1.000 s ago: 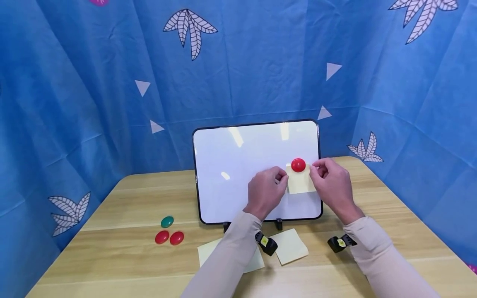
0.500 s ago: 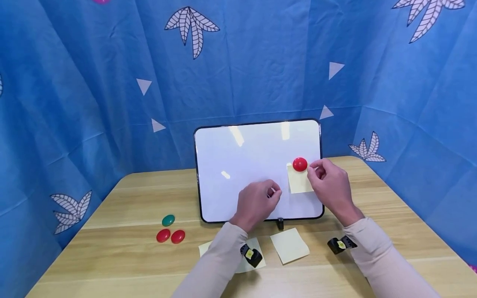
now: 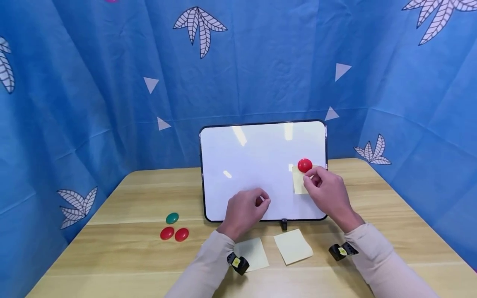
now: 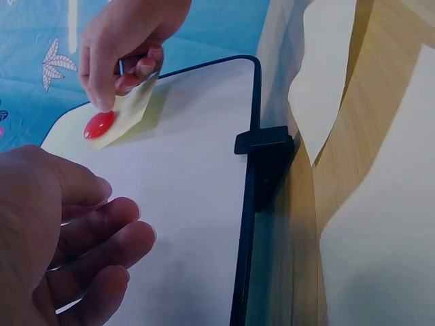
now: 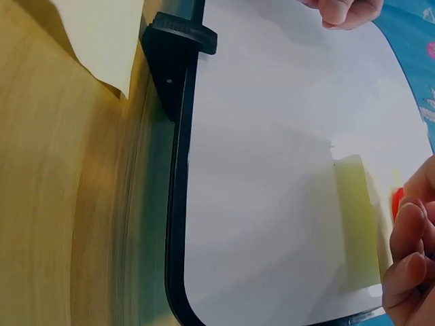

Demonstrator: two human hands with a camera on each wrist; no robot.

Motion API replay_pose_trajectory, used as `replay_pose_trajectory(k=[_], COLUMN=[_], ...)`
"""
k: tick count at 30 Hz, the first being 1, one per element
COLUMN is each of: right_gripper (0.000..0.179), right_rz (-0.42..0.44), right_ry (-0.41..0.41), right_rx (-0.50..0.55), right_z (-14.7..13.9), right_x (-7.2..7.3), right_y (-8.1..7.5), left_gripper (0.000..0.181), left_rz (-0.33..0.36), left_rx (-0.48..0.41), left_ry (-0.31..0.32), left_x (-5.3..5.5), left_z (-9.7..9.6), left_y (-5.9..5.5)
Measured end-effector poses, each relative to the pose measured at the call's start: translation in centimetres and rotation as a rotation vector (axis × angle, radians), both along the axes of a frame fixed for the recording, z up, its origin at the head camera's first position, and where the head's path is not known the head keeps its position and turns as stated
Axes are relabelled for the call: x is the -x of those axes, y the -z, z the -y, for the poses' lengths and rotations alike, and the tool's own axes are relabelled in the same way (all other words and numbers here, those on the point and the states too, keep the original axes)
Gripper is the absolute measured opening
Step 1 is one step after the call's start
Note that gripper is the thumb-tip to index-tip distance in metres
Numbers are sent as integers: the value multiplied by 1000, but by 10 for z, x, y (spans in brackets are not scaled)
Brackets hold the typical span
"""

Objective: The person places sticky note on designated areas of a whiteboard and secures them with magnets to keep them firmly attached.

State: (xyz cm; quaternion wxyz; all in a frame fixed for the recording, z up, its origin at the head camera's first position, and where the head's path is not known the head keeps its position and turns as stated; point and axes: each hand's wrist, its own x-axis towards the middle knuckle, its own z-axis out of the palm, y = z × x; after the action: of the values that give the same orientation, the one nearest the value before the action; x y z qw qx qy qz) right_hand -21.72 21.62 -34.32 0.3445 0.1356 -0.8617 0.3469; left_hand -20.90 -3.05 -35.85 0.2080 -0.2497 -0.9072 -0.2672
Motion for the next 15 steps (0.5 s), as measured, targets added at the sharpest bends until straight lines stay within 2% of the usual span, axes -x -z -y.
replay_pose_trajectory(k=[8,15], right_gripper=[4,1], right_rz=[-3,61], right_ry=[-48,-83], right_rx=[-23,-29], right_z=[6,14], right_x=[-4,-10], right_y=[7,15], left_gripper=[7,6], left_rz=[46,69], left_rx=[22,36], left_ry=[5,8], left_x=[-7,-10], left_z=[14,26], left_y=[3,6])
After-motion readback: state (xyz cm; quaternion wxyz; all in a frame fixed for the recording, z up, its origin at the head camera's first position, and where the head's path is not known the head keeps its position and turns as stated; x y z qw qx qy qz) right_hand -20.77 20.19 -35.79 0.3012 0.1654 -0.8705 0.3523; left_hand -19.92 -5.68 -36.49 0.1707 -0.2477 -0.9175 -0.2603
